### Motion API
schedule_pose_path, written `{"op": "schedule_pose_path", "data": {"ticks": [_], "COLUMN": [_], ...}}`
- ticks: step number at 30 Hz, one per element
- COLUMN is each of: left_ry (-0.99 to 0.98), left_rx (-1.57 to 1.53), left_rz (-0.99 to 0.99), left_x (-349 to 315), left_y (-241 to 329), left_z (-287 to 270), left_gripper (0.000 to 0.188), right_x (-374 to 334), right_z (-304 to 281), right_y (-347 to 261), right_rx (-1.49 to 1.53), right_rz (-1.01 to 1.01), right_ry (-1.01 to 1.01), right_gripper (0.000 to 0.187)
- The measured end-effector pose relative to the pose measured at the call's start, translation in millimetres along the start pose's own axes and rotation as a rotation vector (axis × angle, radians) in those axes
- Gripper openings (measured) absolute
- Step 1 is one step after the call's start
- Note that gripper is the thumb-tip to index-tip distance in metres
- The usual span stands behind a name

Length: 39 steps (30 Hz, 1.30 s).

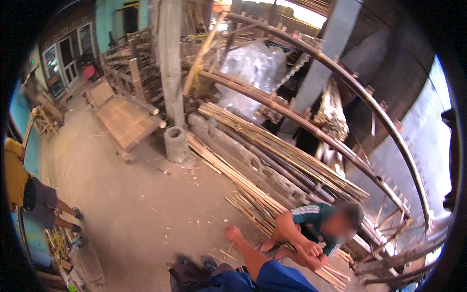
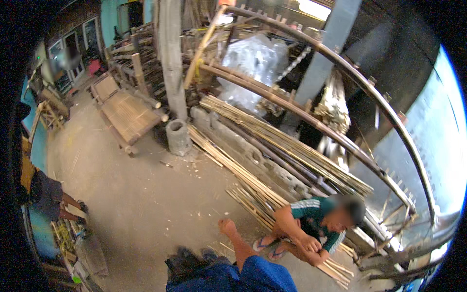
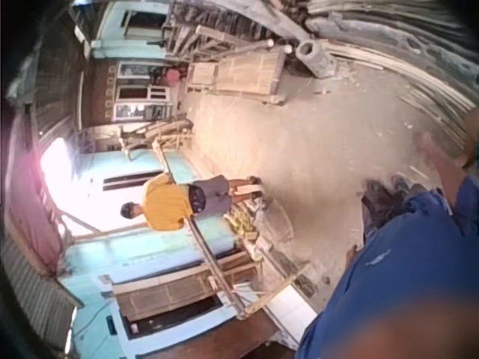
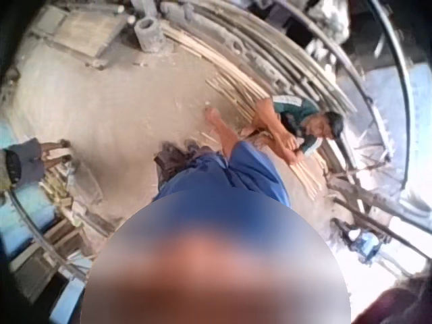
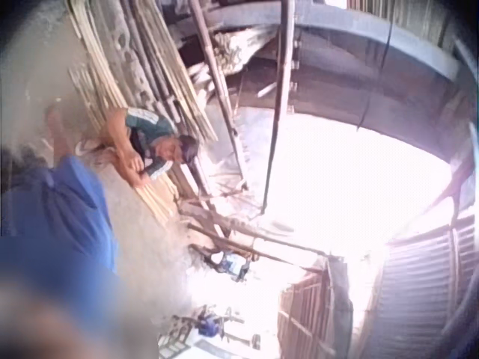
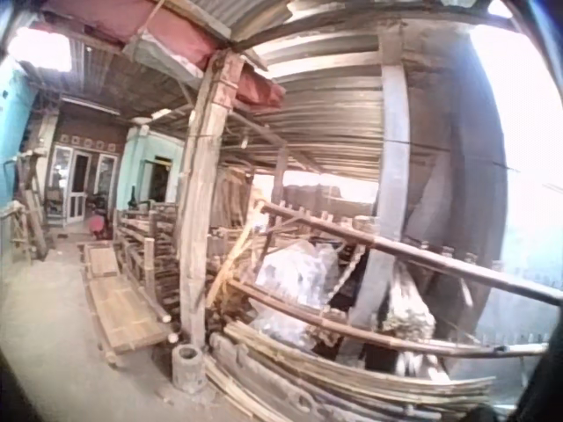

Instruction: The person walks through a workshop, picks up a long bamboo pole, and carries it to a large stack of bamboo poles. They then inspect the stacked poles by hand, touching and shifting them.

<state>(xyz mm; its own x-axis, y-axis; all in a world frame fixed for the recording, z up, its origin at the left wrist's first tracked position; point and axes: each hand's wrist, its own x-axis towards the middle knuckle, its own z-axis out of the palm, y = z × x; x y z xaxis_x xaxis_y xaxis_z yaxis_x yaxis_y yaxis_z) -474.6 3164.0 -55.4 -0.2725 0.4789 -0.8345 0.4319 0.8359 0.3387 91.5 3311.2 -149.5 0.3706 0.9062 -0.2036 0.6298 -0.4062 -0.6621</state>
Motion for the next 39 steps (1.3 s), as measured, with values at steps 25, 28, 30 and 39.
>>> {"op": "schedule_pose_path", "data": {"ticks": [25,28,30,39], "left_ry": [0.141,0.214,0.245,0.269], "left_rx": [-0.505,-0.519,-0.713,-1.000], "left_rz": [0.229,-0.032,-0.087,-0.310], "left_x": [314,337,343,421], "left_y": [519,507,500,461], "left_z": [-240,-257,-266,-287], "left_gripper": [0.049,0.047,0.045,0.042], "right_x": [420,517,602,926], "right_z": [205,235,244,392], "right_y": [-258,-277,-310,-733], "right_rx": [0.106,0.009,-0.077,0.255], "right_rz": [0.407,0.308,0.160,-0.041], "right_ry": [-0.649,-0.669,-0.645,-0.535], "right_gripper": [0.029,0.030,0.030,0.022]}}
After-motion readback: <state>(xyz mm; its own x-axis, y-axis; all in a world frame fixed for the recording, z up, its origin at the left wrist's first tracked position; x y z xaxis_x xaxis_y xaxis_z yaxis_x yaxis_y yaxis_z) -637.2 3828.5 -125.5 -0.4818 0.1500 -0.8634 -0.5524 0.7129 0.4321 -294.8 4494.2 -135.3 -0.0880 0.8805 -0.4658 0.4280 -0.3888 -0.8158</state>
